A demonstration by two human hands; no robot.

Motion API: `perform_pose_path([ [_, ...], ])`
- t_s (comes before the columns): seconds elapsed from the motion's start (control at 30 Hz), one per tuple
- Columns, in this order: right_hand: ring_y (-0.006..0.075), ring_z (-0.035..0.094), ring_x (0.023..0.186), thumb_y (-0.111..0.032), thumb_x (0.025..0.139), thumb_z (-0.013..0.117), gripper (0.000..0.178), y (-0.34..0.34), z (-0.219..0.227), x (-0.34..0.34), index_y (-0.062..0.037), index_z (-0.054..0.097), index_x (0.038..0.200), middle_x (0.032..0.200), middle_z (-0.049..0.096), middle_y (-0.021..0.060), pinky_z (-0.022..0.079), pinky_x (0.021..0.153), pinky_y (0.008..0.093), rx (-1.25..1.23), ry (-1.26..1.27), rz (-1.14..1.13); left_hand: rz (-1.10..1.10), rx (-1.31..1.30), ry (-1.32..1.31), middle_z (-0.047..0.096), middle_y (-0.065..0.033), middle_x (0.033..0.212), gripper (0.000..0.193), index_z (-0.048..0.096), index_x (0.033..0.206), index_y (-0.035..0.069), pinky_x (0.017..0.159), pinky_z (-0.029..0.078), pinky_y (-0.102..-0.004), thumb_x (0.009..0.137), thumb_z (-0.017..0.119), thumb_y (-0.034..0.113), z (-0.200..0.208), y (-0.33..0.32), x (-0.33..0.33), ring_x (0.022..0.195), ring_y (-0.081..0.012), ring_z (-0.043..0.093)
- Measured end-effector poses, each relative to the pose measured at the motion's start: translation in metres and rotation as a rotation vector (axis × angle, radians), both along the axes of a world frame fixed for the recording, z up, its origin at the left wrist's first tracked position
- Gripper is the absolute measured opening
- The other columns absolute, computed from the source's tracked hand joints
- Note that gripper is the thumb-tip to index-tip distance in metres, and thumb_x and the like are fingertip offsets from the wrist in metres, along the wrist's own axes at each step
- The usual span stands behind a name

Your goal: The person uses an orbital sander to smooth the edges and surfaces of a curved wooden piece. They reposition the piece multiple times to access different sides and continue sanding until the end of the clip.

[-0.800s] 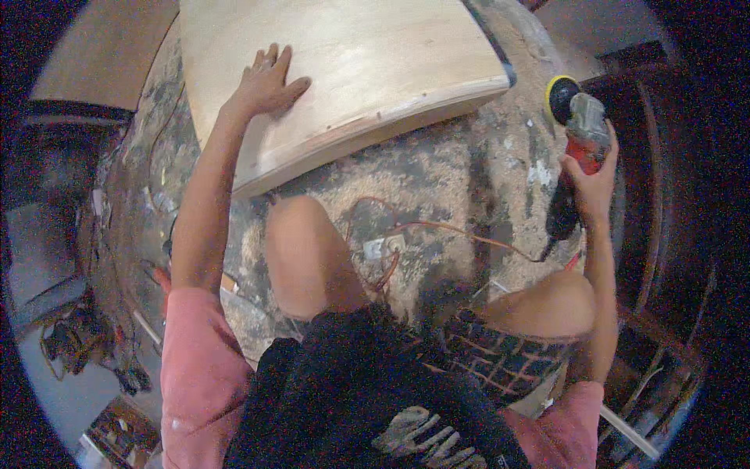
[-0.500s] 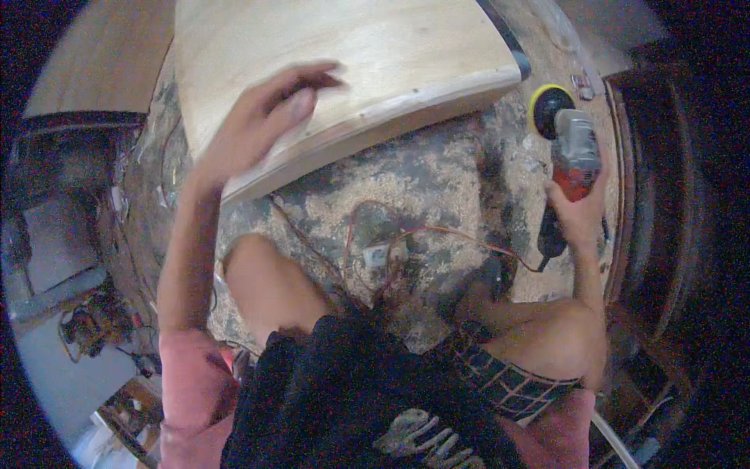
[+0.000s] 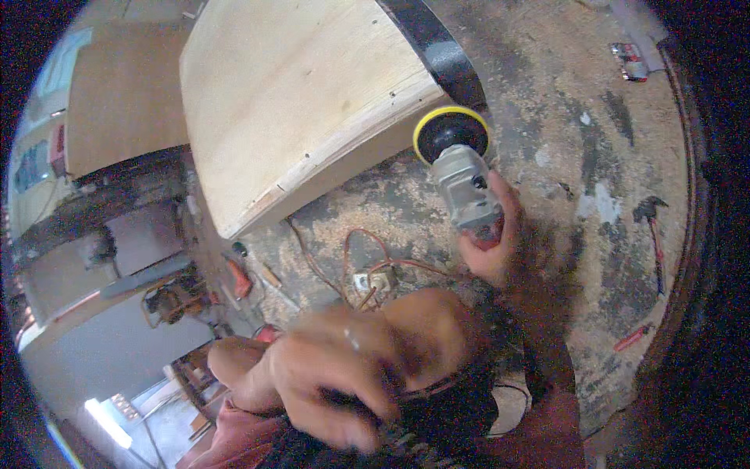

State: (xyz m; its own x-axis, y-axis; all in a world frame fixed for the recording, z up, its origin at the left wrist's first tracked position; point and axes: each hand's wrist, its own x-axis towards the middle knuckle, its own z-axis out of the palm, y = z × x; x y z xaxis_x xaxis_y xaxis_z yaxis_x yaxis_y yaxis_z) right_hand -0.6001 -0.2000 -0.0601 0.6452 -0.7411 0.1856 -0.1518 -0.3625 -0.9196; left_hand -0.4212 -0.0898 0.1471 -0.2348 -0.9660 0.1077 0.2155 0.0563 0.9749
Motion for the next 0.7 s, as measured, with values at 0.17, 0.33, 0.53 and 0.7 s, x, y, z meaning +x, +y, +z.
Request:
perform_pose_path([
  [0.17, 0.0408, 0.064, 0.119, -0.014, 0.068, 0.088, 0.099, -0.002, 0.027, 0.014, -0.0091, 0.041, 0.154, 0.138, 0.060, 0.0210, 0.057, 0.096, 0.0474, -0.048, 0.003, 0.098, 0.444, 0.639, -0.880, 0.066, -0.0059, 0.077, 0.036, 0.064, 0.078, 0.001, 0.071, 0.051, -0.0337, 0.094, 0.072, 0.033, -0.037, 0.006, 0.028, 0.077, -0.0192, 0.065],
  [0.33, 0.0423, 0.066, 0.106, -0.020, 0.073, 0.087, 0.098, -0.007, 0.065, 0.037, -0.0235, 0.038, 0.158, 0.122, 0.062, 0.0180, 0.056, 0.083, 0.0528, 0.100, 0.072, 0.151, 0.381, 0.744, -0.459, 0.067, -0.0045, 0.092, 0.059, 0.068, 0.107, 0.000, 0.079, 0.052, -0.0347, 0.097, 0.065, 0.058, -0.094, 0.019, 0.017, 0.089, -0.0165, 0.064],
  [0.53, 0.0429, 0.066, 0.103, -0.022, 0.080, 0.082, 0.095, -0.020, 0.088, 0.049, -0.0245, 0.033, 0.160, 0.117, 0.060, 0.0186, 0.056, 0.082, 0.0545, 0.147, 0.094, 0.067, 0.493, 0.642, -0.480, 0.068, -0.0052, 0.098, 0.076, 0.064, 0.114, 0.001, 0.080, 0.053, -0.0345, 0.092, 0.062, 0.074, -0.100, -0.015, 0.010, 0.092, -0.0142, 0.063],
  [0.7, 0.0435, 0.066, 0.105, -0.018, 0.083, 0.078, 0.093, -0.029, 0.107, 0.046, -0.0292, 0.030, 0.161, 0.116, 0.059, 0.0184, 0.057, 0.082, 0.0552, 0.124, 0.238, 0.057, 0.580, 0.572, -0.405, 0.068, -0.0037, 0.095, 0.074, 0.064, 0.113, 0.001, 0.076, 0.051, -0.0326, 0.094, 0.059, 0.073, -0.094, -0.037, -0.004, 0.086, -0.0136, 0.062],
])
